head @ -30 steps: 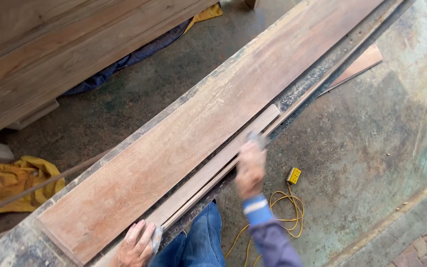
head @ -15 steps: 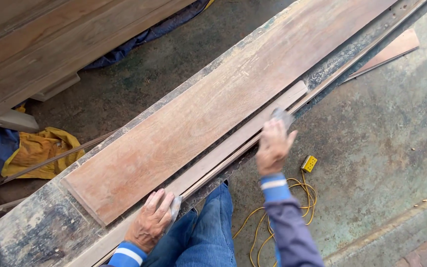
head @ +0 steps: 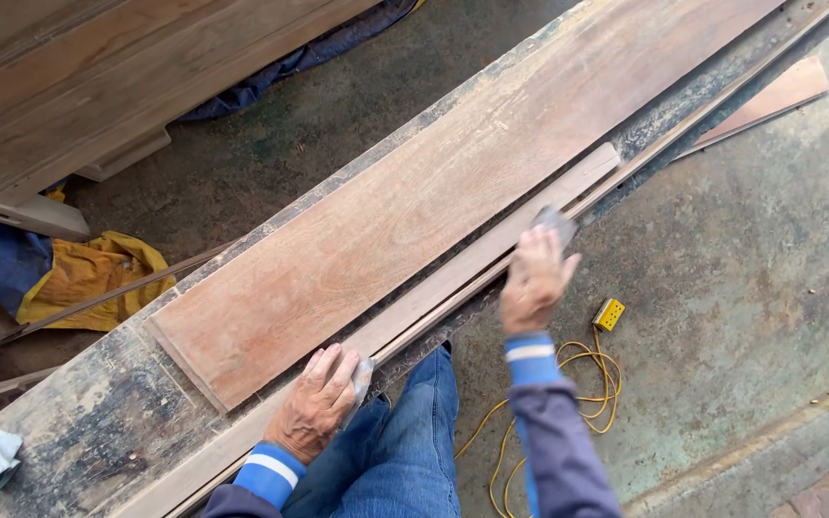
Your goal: Sand the surface of a wooden board using a small piece of sandpaper.
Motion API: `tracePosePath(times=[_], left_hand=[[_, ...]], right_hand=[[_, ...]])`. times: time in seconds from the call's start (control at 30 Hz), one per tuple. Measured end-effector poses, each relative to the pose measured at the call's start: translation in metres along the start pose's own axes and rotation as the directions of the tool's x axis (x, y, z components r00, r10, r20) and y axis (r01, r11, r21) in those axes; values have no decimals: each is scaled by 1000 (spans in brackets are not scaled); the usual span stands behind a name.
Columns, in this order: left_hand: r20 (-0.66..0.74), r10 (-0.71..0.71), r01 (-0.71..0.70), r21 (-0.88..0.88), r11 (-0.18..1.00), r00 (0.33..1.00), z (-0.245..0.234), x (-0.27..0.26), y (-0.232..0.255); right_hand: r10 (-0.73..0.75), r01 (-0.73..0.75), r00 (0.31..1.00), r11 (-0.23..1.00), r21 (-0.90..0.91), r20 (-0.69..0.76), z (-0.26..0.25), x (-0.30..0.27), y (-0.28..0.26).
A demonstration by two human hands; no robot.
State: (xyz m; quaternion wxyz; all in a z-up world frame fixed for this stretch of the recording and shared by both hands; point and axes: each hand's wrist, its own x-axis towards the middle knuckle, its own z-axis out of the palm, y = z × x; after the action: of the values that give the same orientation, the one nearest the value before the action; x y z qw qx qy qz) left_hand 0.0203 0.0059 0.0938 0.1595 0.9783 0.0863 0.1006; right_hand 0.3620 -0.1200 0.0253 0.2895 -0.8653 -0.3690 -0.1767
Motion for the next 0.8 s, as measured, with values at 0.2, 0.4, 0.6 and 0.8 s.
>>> tracePosePath(times=[0.2, 0.4, 0.6, 0.8], left_hand=[[18, 21, -21, -22, 1000, 1000, 9, -9, -7], [30, 34, -34, 5, 999, 999, 4, -7, -4], [53, 8, -7, -1, 1000, 999, 32, -26, -9], [6, -5, 5, -13, 1000, 1000, 21, -16, -7]], right_hand=[[-217, 129, 956, 917, 378, 199, -56, -103, -156], [-19, 5, 991, 994, 105, 130, -31, -15, -36], [-108, 65, 987, 948, 312, 122, -47, -100, -149], [-261, 239, 958, 955, 175, 117, -34, -36, -81]])
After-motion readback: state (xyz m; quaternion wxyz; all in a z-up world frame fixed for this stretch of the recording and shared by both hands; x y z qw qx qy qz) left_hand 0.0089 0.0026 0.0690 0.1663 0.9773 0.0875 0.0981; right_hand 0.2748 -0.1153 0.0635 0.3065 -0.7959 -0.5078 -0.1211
